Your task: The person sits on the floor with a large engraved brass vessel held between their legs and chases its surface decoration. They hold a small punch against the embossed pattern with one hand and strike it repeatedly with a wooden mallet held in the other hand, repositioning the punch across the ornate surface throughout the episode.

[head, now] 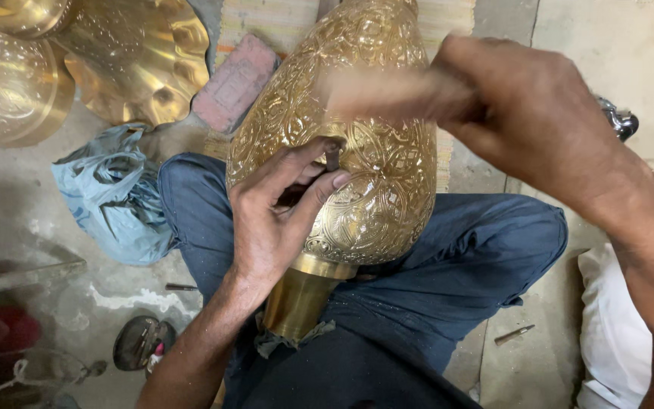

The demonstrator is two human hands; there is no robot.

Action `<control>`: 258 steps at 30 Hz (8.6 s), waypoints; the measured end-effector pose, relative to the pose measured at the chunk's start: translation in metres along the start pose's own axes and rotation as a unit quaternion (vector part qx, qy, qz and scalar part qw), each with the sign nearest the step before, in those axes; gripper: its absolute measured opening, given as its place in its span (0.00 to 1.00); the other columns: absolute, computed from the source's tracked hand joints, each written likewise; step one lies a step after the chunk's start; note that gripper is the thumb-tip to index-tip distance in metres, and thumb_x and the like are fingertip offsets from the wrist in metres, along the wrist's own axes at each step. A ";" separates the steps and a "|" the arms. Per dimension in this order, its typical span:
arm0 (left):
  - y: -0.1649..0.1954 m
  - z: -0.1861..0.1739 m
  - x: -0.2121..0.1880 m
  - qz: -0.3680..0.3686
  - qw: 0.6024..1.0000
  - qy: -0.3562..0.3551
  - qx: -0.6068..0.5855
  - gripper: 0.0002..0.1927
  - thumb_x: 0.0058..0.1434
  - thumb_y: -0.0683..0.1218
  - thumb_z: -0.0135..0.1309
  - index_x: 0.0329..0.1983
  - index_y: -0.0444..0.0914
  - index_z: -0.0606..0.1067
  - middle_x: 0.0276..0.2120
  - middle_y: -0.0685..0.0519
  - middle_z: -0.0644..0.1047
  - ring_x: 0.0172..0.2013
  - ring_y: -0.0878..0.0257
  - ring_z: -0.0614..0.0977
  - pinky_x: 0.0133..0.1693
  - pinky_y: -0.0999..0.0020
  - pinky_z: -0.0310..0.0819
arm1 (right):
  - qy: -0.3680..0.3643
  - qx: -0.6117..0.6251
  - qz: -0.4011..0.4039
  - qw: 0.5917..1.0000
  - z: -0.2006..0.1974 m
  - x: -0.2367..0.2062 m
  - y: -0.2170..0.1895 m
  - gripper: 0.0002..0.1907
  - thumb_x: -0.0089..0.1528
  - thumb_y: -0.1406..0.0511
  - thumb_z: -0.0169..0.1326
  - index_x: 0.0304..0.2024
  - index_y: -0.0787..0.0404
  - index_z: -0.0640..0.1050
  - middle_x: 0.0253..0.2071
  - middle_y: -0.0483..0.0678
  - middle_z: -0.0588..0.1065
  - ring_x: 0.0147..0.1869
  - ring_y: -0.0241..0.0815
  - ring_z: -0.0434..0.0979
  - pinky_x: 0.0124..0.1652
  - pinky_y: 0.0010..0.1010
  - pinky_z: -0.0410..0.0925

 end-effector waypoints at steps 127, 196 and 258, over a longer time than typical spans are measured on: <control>0.012 0.013 0.035 -0.074 0.989 -0.121 0.052 0.17 0.61 0.42 0.66 0.53 0.36 0.80 0.37 0.51 0.84 0.35 0.67 0.86 0.36 0.74 0.83 | 0.246 0.012 -0.063 0.967 0.040 0.009 0.037 0.26 0.52 0.70 0.69 0.52 0.63 0.78 0.46 0.52 0.78 0.50 0.52 0.76 0.50 0.43 0.64; 0.000 0.012 0.031 0.025 0.990 -0.123 0.060 0.12 0.65 0.46 0.65 0.51 0.40 0.81 0.37 0.53 0.84 0.33 0.69 0.86 0.32 0.74 0.83 | 0.218 0.009 -0.054 0.974 0.049 -0.009 0.033 0.13 0.64 0.71 0.66 0.49 0.61 0.77 0.42 0.49 0.77 0.48 0.50 0.78 0.50 0.44 0.66; 0.014 0.012 0.032 0.046 0.985 -0.130 0.104 0.09 0.65 0.45 0.66 0.47 0.38 0.83 0.34 0.52 0.82 0.30 0.68 0.82 0.28 0.71 0.74 | 0.191 0.087 -0.064 0.976 0.048 -0.012 0.036 0.13 0.59 0.69 0.66 0.41 0.65 0.75 0.31 0.52 0.76 0.35 0.48 0.76 0.36 0.40 0.65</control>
Point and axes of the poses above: each hand's wrist, its own x-axis towards the middle knuckle, its own z-axis out of the palm, y = z × x, the point moved 4 cm from there along x, towards the middle knuckle
